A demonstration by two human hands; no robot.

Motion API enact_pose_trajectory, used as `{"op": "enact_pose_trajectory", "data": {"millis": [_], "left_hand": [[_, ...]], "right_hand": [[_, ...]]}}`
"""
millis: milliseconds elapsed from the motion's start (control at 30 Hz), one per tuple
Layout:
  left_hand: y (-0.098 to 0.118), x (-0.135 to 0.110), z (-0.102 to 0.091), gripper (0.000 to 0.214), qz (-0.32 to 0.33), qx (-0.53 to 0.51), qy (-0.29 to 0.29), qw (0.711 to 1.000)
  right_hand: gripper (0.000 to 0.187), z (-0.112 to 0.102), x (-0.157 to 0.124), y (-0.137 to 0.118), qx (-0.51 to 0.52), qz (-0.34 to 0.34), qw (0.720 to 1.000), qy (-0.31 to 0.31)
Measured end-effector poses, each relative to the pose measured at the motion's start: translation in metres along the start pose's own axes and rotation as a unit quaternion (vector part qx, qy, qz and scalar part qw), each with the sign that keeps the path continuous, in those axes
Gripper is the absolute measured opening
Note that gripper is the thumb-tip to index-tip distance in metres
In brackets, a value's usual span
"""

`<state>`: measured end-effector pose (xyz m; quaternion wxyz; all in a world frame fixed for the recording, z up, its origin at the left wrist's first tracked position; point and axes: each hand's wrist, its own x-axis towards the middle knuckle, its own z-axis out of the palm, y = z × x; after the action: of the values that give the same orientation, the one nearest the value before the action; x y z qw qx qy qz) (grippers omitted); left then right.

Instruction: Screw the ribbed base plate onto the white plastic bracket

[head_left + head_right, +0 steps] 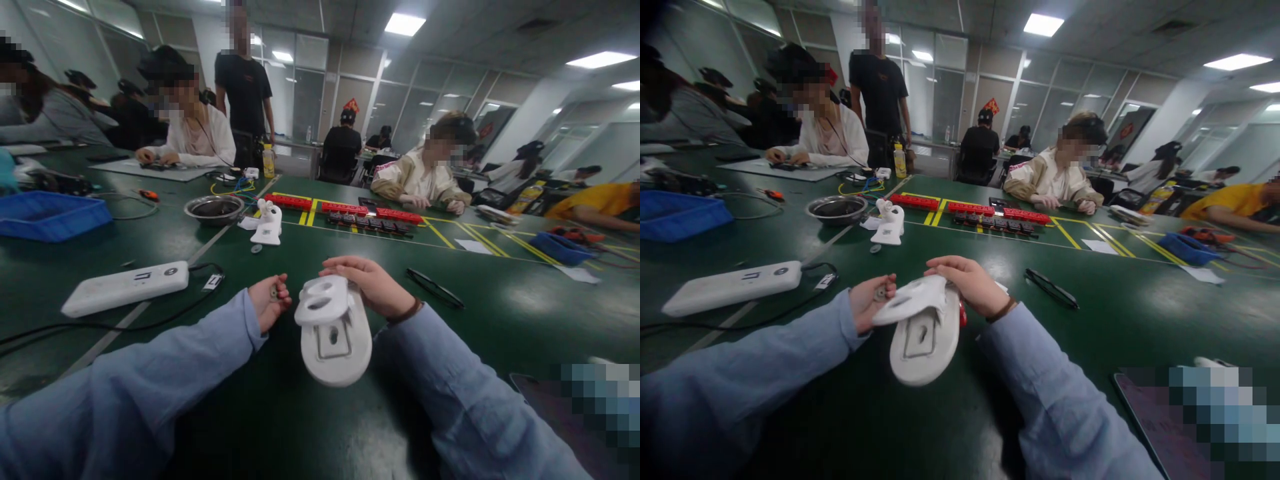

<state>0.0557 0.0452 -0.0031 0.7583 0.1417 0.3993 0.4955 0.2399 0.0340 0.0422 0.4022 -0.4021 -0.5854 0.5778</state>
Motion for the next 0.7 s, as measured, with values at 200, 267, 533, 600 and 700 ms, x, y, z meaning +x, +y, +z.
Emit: {"op": "enact_pose_trajectory", "data": {"millis": [200,267,533,600,700], "left_hand": [[0.037,0.024,-0.023,0.026,0.064,0.059,0.014,0.996],[0.038,0.025,-0.025,0.022,0.075,0.096,0.002,0.993],[0.028,0.004,-0.027,0.012,0.058,0.354,-0.147,0.922],[0.027,-0.007,-0.03,0.044,0.095,0.51,-0.221,0.826],[0.02,-0.021,-0.03,0.075,0.183,0.649,-0.251,0.694]], "right_hand": [[0.019,0.016,-0.002,0.021,-0.218,-0.03,0.973,-0.07],[0.017,0.021,-0.002,0.019,-0.276,-0.042,0.959,-0.057],[0.023,-0.051,-0.004,-0.004,-0.453,0.016,0.876,0.164],[0.025,-0.071,-0.003,0.005,-0.445,0.05,0.873,0.192],[0.028,-0.078,0.003,0.014,-0.393,0.045,0.885,0.247]]}}
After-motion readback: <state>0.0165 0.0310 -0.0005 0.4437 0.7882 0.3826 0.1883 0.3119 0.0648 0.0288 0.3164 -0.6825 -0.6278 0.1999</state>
